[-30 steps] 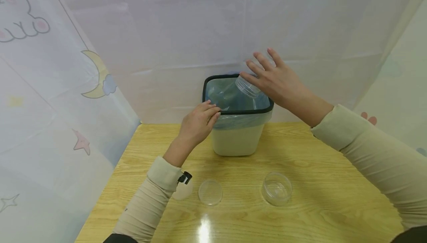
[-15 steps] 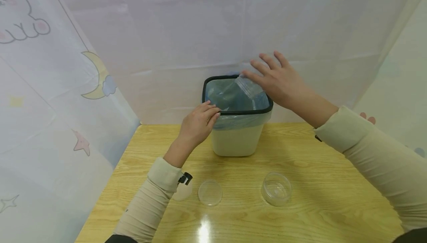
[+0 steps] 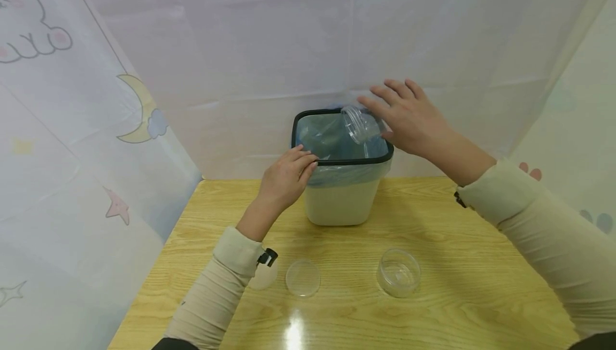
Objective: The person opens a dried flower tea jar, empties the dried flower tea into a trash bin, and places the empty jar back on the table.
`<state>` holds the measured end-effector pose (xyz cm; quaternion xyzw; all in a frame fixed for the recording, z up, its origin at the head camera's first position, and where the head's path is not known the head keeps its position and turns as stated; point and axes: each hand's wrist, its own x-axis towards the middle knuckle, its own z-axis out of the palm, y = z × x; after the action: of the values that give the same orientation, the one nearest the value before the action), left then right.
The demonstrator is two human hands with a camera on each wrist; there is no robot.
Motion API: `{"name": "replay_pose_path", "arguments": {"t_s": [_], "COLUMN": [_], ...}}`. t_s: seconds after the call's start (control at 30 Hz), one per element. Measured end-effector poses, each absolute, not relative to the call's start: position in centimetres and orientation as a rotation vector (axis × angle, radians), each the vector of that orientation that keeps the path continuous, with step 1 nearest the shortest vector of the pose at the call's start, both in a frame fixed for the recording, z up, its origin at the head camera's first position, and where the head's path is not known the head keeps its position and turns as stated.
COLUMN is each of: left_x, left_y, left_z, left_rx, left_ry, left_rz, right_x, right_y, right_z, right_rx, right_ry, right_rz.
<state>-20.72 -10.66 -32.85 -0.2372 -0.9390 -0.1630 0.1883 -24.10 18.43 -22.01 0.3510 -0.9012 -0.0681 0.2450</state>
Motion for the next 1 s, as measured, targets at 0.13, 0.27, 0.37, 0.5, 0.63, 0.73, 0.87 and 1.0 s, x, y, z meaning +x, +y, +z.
{"name": "replay_pose_path", "arguments": {"t_s": [0.13,0.27,0.37,0.5,0.63,0.73,0.87,1.0], "left_x": [-20.8,-20.8,-20.9,-20.9,-20.9,-20.9,-20.9,-20.9], "left_y": [-10.7,-10.8,-10.8,-10.8,-10.8,-10.9,-11.0,-11.0], "left_z": [-32.9,-33.0,-33.1,-33.1,-33.1,-33.0,-33.1,-33.1], "left_rx": [-0.671,-0.677,-0.677,-0.672,-0.67,-0.674,-0.677,-0.668], "left_ry": [-2.637,-2.623,-2.619,-2.623,-2.627,-2.625,-2.619,-2.621], "left_rz": [-0.464,-0.469,-0.47,-0.474,-0.475,-0.472,-0.473,-0.476], "right_x": [-23.9,-23.5,-23.2,-22.8,-22.6,-22.6,-22.4,-22.0], "right_y": [18.6,18.9,19.0,19.0,19.1,19.1,19.1,19.2], "right_z": [-22.2,-22.5,-22.6,-22.7,-23.1,-23.6,-24.1,-24.4], "right_rx": [0.945,0.955,0.964,0.97,0.982,0.99,0.979,0.959], "right_ry": [-2.48,-2.453,-2.431,-2.418,-2.384,-2.351,-2.331,-2.338], "right_rz": [-0.115,-0.041,0.01,0.071,0.113,0.154,0.227,0.327]}}
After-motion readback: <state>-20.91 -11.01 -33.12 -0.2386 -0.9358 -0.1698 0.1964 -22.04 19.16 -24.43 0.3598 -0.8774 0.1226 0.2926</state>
